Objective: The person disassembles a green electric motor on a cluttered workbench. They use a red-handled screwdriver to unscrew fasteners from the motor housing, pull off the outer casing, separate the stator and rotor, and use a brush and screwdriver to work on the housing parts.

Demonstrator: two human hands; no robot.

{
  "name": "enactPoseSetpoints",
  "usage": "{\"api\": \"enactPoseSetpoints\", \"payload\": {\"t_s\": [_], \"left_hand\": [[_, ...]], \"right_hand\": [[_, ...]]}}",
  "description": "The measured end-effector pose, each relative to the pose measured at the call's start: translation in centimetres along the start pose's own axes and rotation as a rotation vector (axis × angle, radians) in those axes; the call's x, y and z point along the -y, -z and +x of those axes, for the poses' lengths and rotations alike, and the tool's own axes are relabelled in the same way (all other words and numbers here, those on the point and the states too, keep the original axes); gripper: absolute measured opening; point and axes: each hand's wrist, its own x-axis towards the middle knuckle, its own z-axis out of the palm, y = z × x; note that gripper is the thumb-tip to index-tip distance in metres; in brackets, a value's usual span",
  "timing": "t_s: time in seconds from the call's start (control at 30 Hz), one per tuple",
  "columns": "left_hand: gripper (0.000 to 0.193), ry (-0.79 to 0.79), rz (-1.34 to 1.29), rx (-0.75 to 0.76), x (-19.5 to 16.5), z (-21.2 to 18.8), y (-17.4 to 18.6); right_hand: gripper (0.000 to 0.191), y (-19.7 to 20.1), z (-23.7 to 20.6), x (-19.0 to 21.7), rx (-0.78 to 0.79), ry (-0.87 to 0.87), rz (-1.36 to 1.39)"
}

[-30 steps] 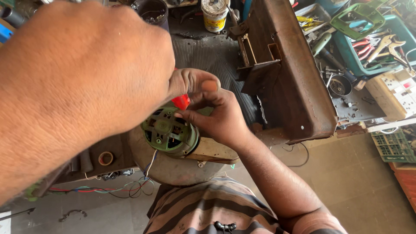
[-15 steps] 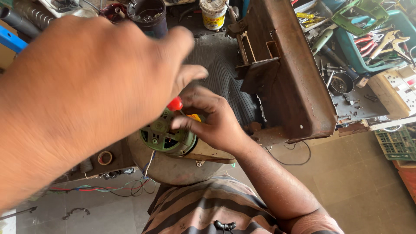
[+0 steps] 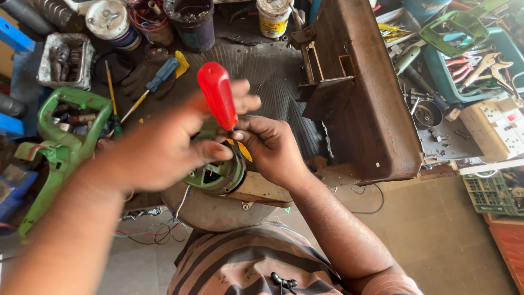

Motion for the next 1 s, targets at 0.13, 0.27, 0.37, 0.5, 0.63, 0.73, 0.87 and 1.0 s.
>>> {"api": "enactPoseSetpoints", "payload": {"t_s": [0.13,0.27,0.37,0.5,0.63,0.73,0.87,1.0], "left_hand": [[0.038,0.204,-0.117,-0.275,3.0,-1.4,-3.9],[0.016,0.282,0.110,-0.447,4.1,-1.8,-5.2],[0.015,0.258,0.079,-0.507,4.3,-1.7,-5.5],[0.023,0.206,0.081,-0.510,4.2,-1.6,-5.4],[0.020,0.190,0.054,-0.409,4.1,-1.3,-4.3],[0.016,0.152,0.178,-0.353,3.8,-1.0,-3.9],[0.022,0.221,0.237,-0.332,3.3,-0.7,-4.2],[0.028,0.177,0.043,-0.296,2.9,-0.6,-4.1]], "right_hand": [[0.022,0.1,0.0,-0.8,0.003,-0.068,0.062],[0.021,-0.3,-0.5,-1.7,-0.094,-0.234,0.114],[0.018,-0.2,-0.9,-2.1,-0.101,-0.188,0.067],[0.011,0.4,-1.1,-2.0,-0.042,0.018,-0.214],[0.019,0.9,-1.1,-1.3,-0.035,0.108,-0.206],[0.027,0.8,-1.2,-1.0,-0.027,0.107,-0.251],[0.027,0.2,-1.4,-1.1,-0.121,0.034,-0.171],[0.023,0.3,-1.4,-1.5,-0.105,0.023,-0.170]]}}
